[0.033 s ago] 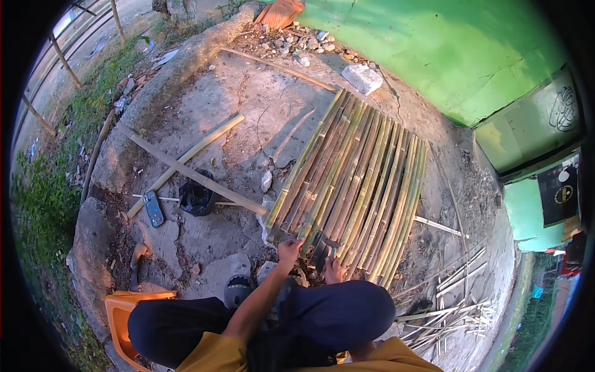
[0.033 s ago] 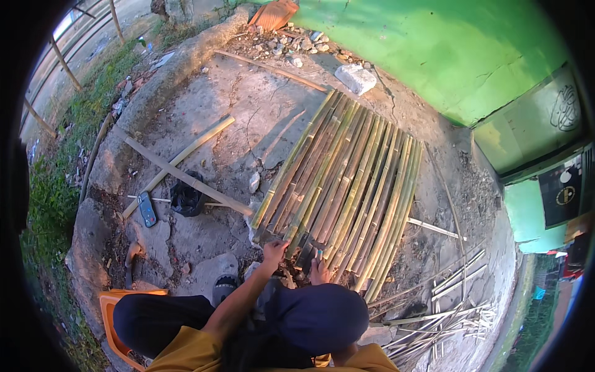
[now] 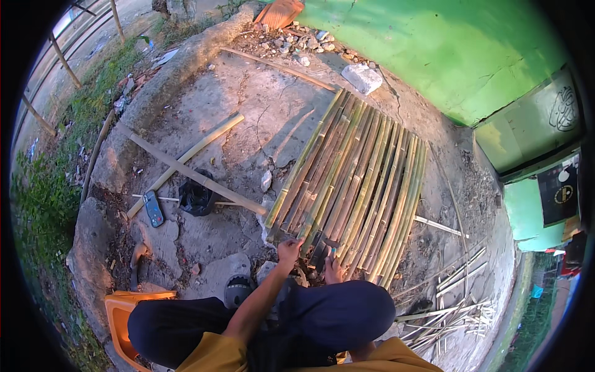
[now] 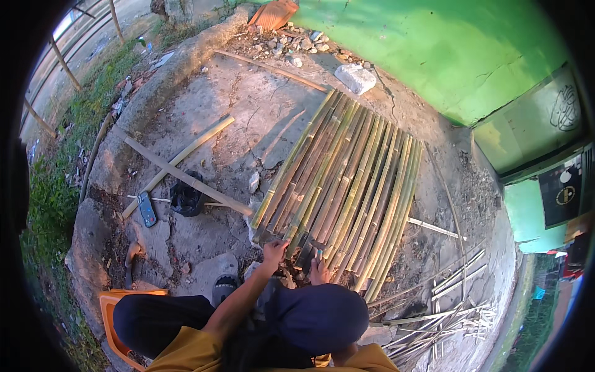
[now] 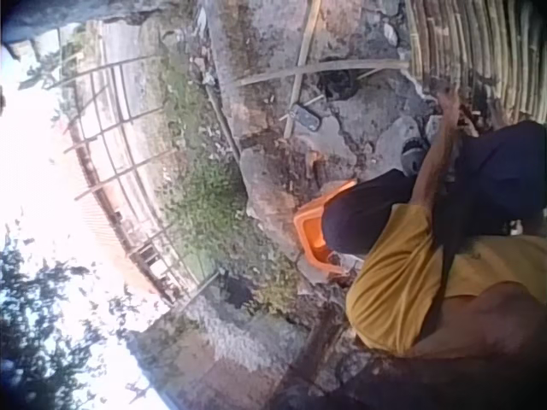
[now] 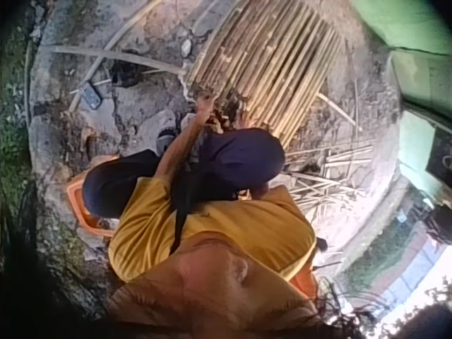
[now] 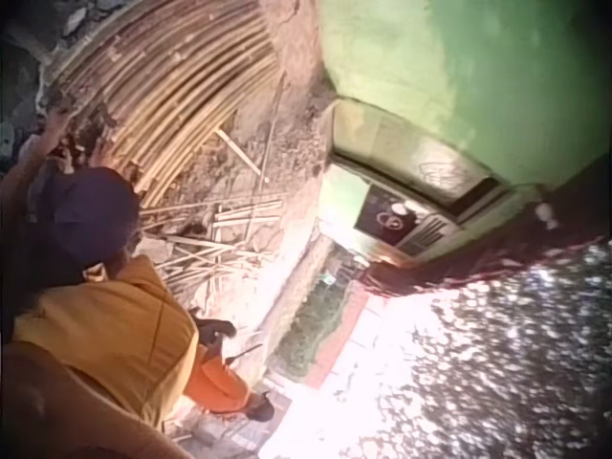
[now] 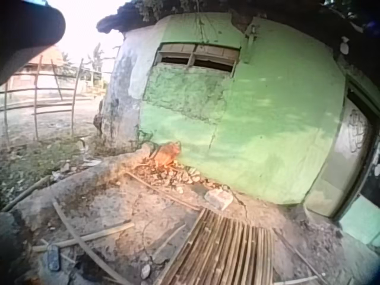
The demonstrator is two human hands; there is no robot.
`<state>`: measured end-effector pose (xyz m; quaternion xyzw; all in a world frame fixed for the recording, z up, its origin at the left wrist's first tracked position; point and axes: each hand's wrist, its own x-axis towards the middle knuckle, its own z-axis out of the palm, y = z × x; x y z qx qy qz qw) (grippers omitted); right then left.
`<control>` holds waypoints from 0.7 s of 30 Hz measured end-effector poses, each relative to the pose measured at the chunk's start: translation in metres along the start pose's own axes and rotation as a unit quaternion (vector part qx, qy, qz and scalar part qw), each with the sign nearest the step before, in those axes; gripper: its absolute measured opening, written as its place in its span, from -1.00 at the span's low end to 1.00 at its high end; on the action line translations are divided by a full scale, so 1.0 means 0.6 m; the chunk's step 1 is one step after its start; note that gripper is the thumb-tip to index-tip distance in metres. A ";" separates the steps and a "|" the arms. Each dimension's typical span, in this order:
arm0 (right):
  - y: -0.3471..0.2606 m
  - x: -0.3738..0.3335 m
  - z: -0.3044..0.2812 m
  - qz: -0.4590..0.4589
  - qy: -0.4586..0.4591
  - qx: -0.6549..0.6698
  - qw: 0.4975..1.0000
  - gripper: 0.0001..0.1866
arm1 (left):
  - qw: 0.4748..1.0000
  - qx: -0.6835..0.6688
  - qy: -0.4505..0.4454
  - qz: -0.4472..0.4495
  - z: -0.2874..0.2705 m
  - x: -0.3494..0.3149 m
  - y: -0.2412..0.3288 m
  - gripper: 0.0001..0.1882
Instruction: The person assembles a bamboo screen by aligning thin bamboo slats on a frame and hammering small nails through a crossbar into the slats to secure them.
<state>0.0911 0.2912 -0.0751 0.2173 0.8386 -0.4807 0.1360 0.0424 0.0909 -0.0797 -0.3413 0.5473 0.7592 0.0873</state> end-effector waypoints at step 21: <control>-0.048 -0.022 0.010 -0.006 -0.022 0.035 0.999 -0.71 | 0.982 0.179 0.054 0.027 -0.030 0.025 -0.022 -0.61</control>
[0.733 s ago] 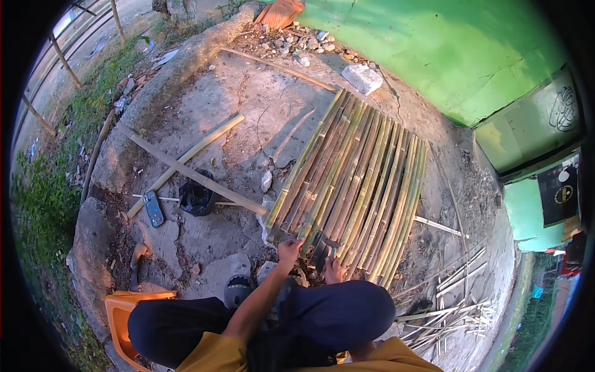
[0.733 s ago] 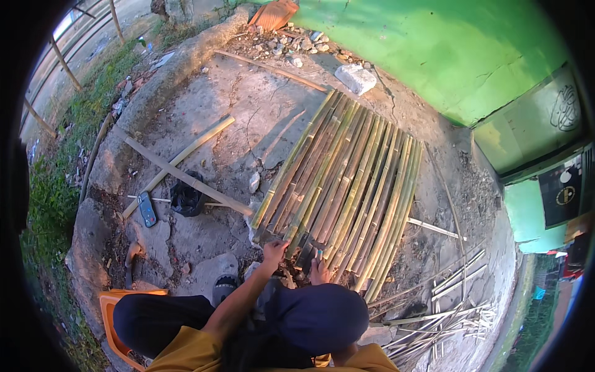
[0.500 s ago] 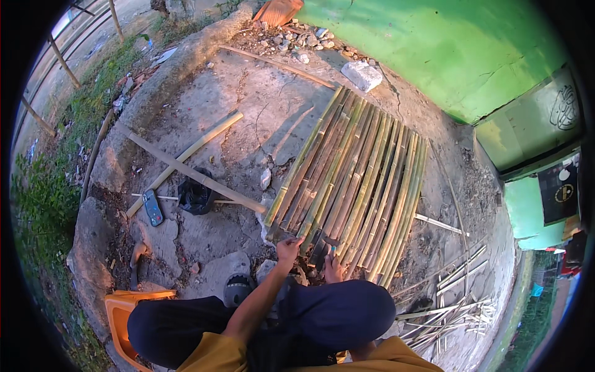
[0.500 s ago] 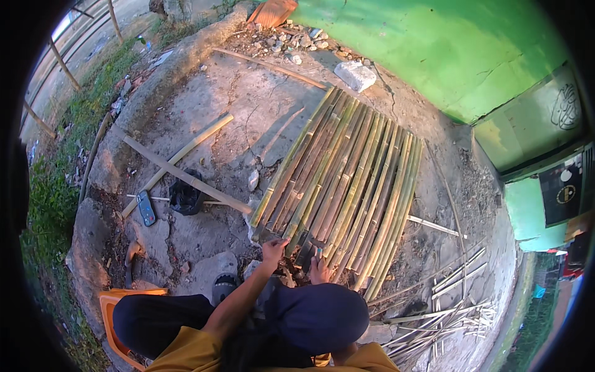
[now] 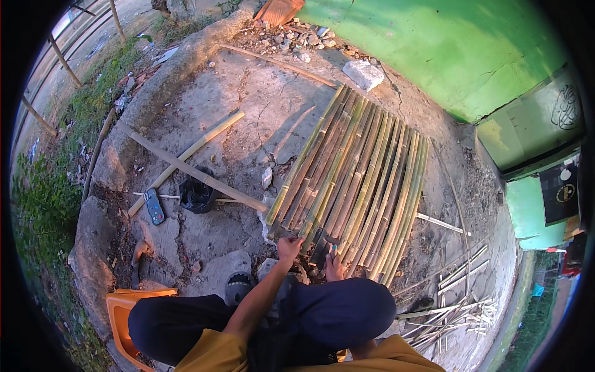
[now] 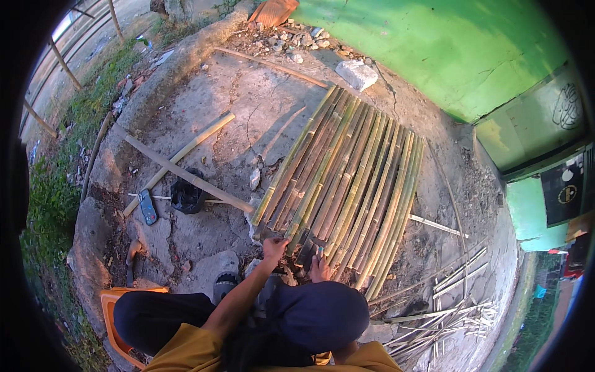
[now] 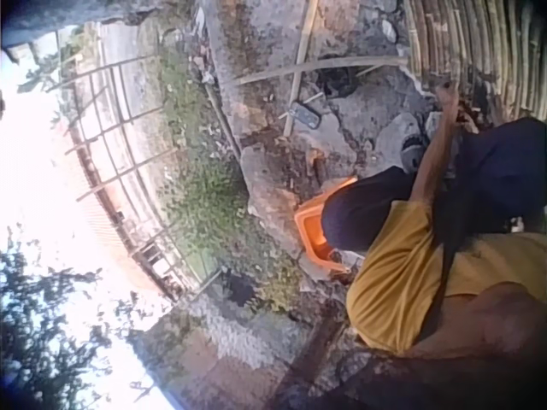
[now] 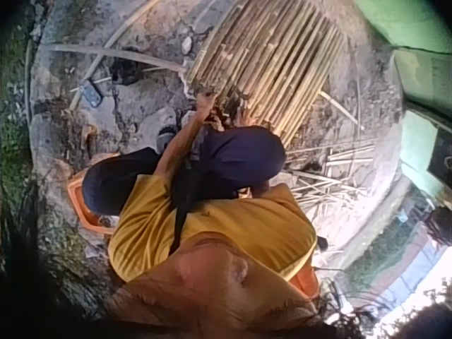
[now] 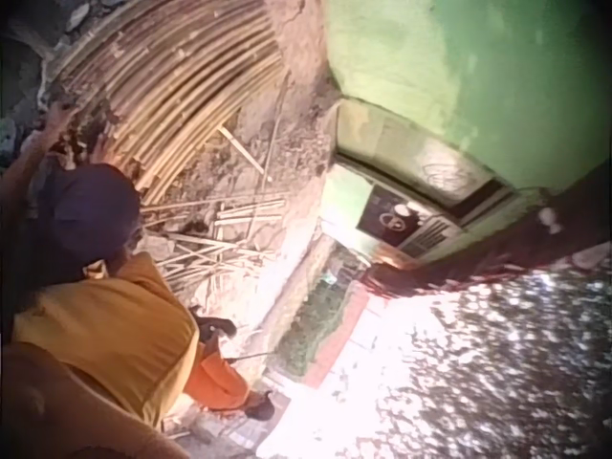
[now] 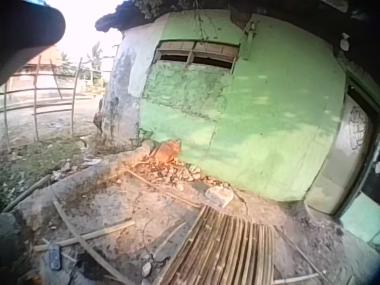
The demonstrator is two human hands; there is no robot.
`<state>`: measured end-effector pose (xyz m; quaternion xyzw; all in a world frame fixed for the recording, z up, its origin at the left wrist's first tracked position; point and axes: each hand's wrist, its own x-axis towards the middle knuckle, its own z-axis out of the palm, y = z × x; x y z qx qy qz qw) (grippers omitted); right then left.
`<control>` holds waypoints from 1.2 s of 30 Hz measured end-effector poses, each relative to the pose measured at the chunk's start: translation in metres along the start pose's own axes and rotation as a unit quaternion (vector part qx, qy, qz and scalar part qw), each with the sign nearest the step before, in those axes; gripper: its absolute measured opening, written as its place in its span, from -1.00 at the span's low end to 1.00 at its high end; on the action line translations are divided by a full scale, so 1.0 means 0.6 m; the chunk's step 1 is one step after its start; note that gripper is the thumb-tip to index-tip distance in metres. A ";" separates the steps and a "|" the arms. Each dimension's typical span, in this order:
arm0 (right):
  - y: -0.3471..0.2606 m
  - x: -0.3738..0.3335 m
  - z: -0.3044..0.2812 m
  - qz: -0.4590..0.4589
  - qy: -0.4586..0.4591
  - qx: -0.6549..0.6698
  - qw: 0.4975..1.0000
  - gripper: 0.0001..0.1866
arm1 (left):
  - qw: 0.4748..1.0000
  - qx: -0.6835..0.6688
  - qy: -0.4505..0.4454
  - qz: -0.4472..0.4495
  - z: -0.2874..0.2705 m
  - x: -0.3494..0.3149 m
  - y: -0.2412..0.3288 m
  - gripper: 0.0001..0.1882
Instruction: The person assembles a bamboo screen by aligning thin bamboo slats on a frame and hammering small nails through a crossbar into the slats to secure them.
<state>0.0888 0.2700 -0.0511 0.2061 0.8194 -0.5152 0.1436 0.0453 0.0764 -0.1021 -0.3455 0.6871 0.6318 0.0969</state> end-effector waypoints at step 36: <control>-0.151 0.044 0.035 -0.123 -0.041 -0.412 0.902 -0.58 | 1.000 0.026 -0.013 -0.004 0.007 -0.035 0.050 -0.62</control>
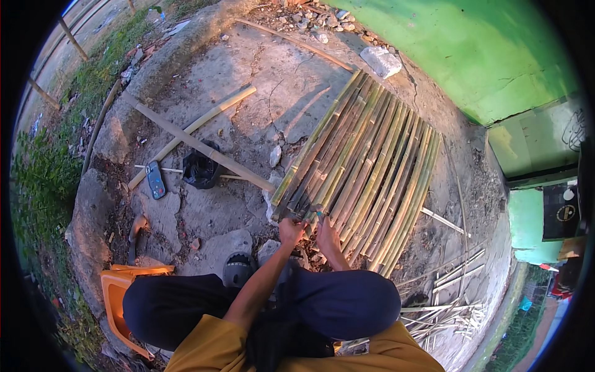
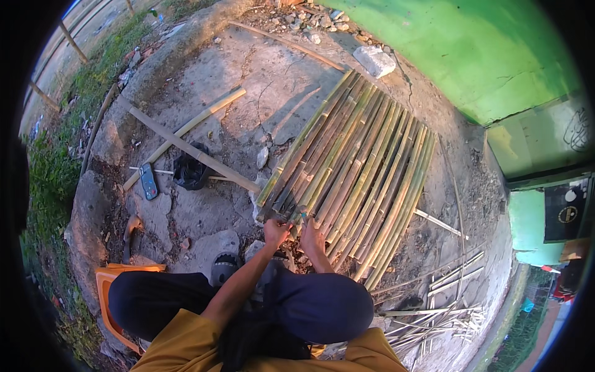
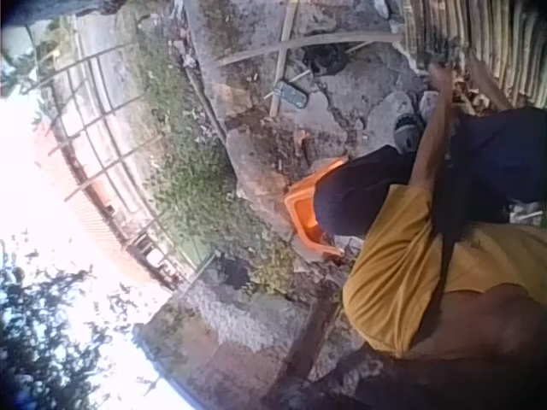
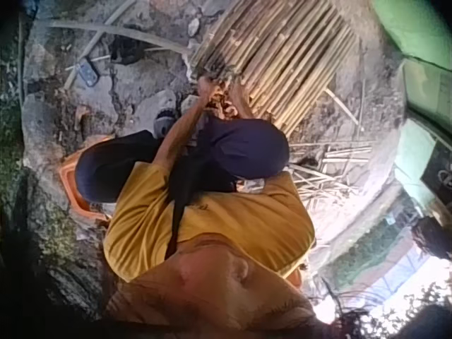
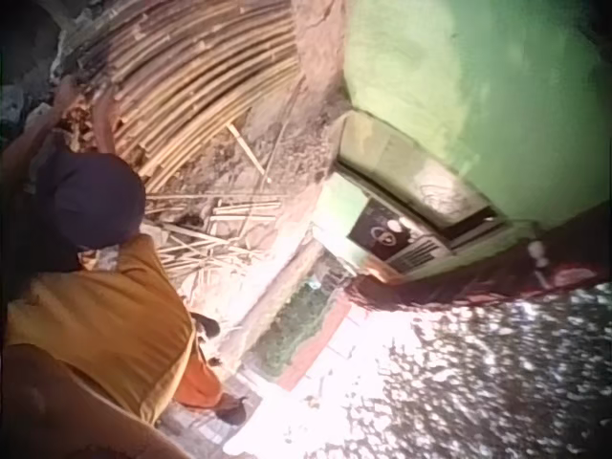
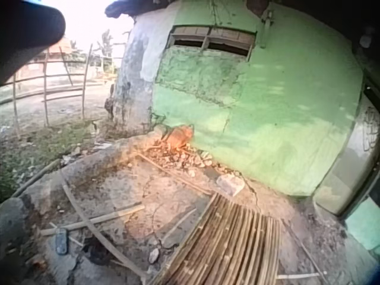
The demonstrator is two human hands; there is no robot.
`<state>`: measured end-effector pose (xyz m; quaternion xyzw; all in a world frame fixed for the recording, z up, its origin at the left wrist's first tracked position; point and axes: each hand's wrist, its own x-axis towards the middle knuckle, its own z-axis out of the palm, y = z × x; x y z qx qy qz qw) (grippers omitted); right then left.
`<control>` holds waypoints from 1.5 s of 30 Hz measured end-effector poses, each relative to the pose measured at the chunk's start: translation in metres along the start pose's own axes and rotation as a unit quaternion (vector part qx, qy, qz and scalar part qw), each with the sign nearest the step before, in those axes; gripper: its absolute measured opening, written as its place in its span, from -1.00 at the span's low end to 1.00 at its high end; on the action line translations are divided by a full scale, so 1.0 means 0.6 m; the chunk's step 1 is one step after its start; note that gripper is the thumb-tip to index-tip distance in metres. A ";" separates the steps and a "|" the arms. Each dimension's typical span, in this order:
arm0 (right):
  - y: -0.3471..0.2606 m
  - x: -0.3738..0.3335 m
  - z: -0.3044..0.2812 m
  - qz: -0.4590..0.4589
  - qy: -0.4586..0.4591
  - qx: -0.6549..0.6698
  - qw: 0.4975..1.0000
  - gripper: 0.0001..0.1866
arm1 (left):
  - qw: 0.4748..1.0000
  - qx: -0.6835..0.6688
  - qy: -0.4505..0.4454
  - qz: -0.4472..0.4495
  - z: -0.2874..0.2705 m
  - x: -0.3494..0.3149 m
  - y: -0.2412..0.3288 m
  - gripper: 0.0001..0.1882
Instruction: The person assembles a bamboo screen by aligning thin bamboo slats on a frame and hammering small nails through a crossbar into the slats to secure them.
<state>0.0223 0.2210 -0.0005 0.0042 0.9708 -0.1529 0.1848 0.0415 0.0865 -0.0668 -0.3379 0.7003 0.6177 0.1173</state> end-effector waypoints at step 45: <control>0.082 -0.065 0.007 0.077 0.088 0.062 0.991 -0.65 | 0.915 0.333 -0.081 0.214 0.041 -0.077 0.000 -0.84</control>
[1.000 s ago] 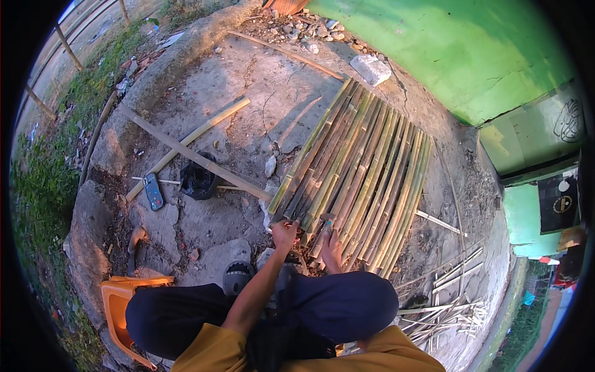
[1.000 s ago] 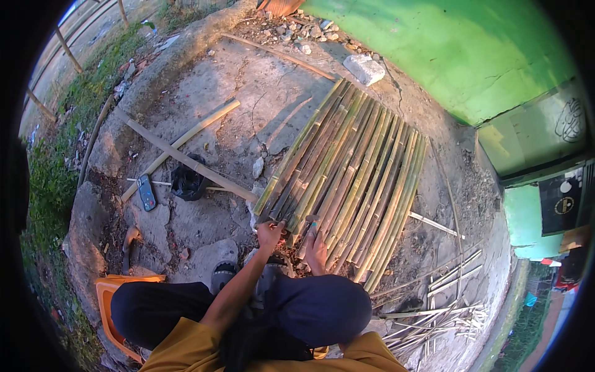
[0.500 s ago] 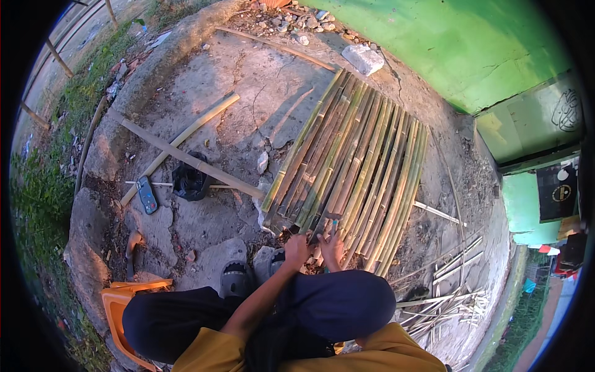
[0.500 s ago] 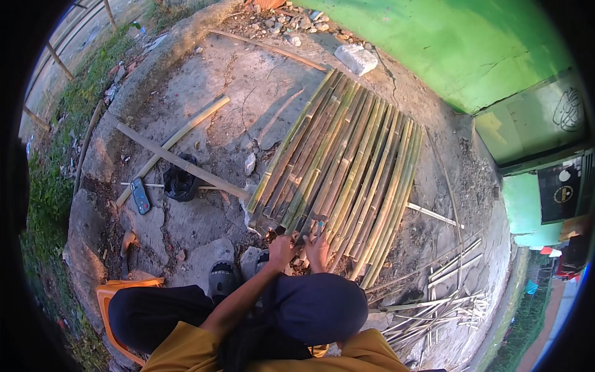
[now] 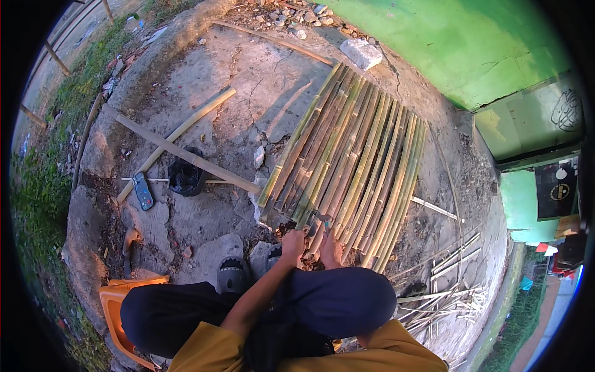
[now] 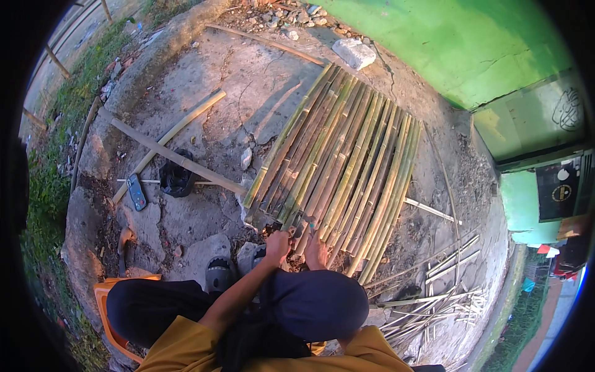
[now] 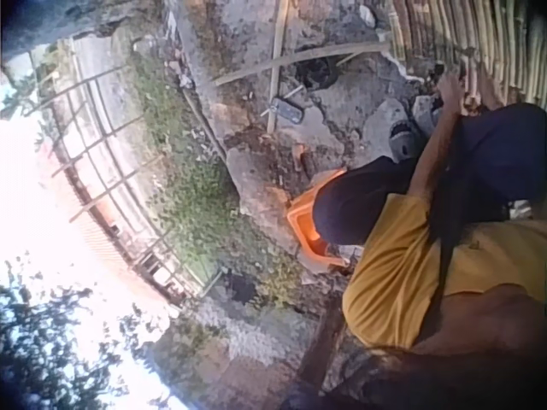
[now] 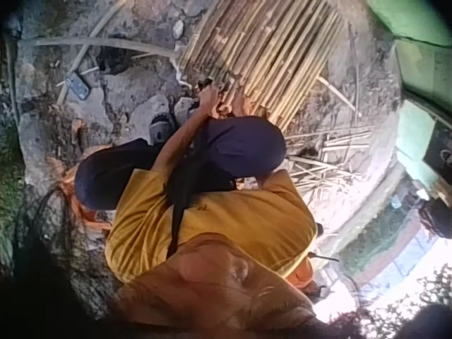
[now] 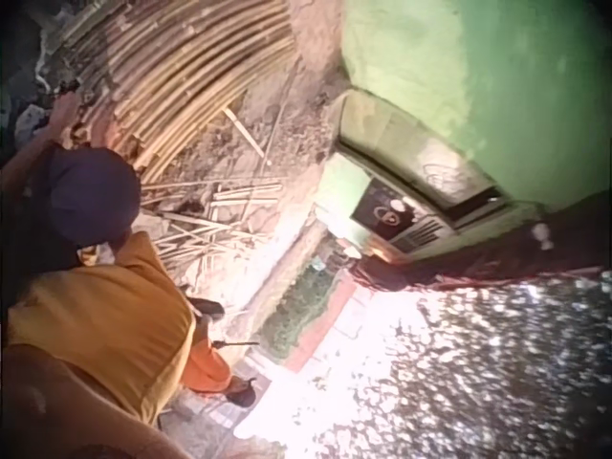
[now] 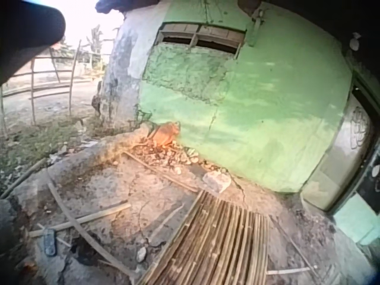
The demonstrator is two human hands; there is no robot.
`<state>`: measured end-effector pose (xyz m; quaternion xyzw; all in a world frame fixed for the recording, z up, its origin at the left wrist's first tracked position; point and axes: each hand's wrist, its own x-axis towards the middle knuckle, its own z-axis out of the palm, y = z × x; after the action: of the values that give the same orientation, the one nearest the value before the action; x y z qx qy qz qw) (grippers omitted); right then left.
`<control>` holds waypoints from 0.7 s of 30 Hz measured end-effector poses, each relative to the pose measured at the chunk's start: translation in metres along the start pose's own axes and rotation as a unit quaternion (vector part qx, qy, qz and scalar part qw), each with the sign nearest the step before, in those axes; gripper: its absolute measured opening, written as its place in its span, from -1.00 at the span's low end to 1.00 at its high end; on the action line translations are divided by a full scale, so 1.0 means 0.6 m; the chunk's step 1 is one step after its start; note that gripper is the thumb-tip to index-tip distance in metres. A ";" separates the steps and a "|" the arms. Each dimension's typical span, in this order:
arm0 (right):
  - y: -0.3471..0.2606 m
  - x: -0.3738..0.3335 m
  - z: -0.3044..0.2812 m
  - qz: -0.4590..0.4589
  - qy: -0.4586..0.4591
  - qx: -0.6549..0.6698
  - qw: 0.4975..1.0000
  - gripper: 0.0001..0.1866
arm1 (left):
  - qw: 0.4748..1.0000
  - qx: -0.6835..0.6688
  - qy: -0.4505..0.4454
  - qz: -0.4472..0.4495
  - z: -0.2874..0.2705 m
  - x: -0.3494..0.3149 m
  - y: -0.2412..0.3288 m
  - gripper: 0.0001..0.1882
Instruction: The person assembles a bamboo screen by aligning thin bamboo slats on a frame and hammering small nails through a crossbar into the slats to secure them.
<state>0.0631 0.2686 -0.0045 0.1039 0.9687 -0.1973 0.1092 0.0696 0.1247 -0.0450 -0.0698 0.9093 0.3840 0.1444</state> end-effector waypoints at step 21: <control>0.060 0.004 0.020 -0.093 0.119 0.150 0.977 -0.73 | 0.990 0.019 0.023 0.138 -0.064 0.036 0.020 -0.51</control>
<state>0.0716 0.2963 -0.0288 0.0512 0.9397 -0.3355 -0.0423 0.0382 0.1051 -0.0185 0.0505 0.9202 0.3816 0.0705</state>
